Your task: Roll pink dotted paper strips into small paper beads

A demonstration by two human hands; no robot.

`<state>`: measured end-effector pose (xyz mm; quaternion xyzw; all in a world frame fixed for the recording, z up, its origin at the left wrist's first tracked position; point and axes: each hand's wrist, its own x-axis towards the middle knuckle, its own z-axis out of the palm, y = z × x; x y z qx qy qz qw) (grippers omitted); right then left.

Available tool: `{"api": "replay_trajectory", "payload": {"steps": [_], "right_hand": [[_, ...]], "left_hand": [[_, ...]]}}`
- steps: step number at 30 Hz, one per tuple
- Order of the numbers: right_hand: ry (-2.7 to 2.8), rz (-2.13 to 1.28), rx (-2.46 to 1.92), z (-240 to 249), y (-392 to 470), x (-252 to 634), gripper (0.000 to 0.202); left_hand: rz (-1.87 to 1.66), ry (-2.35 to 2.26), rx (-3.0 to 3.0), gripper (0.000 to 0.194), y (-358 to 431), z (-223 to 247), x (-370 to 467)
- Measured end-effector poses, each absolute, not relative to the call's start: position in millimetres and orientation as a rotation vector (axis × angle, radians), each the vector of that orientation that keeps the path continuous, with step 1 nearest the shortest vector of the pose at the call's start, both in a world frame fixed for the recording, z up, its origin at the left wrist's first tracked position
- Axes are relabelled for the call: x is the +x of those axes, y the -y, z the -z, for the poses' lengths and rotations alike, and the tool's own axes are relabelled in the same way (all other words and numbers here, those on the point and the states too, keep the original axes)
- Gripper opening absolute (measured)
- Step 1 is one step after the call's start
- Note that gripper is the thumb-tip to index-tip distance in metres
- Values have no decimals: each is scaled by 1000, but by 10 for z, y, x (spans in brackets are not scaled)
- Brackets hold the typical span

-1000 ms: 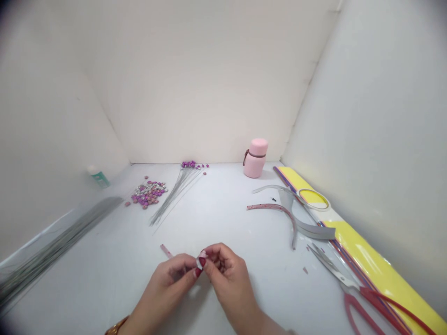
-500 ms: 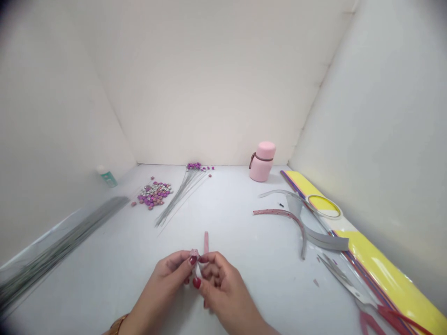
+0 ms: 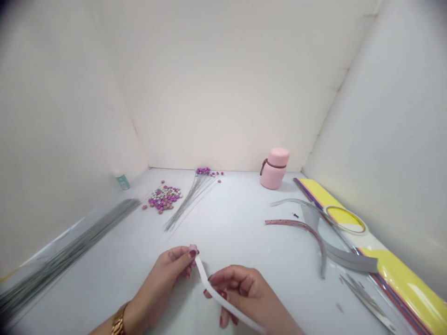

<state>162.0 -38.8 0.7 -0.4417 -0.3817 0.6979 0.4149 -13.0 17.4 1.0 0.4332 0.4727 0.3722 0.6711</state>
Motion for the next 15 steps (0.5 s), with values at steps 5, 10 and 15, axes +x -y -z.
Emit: {"api": "replay_trajectory", "payload": {"steps": [5,10,15], "right_hand": [[1188,-1558,-1147,-66,412,1601,15],[1340,-1369,-1221,-45,412,1613,15],[1910,-911,-1176,97,401,1600,30]], "left_hand": [[-818,-1051,975,29,-167,-1,-120],[-865,-998,928,26,-168,17,-126],[-829,-968,833,21,-175,10,-132]]}}
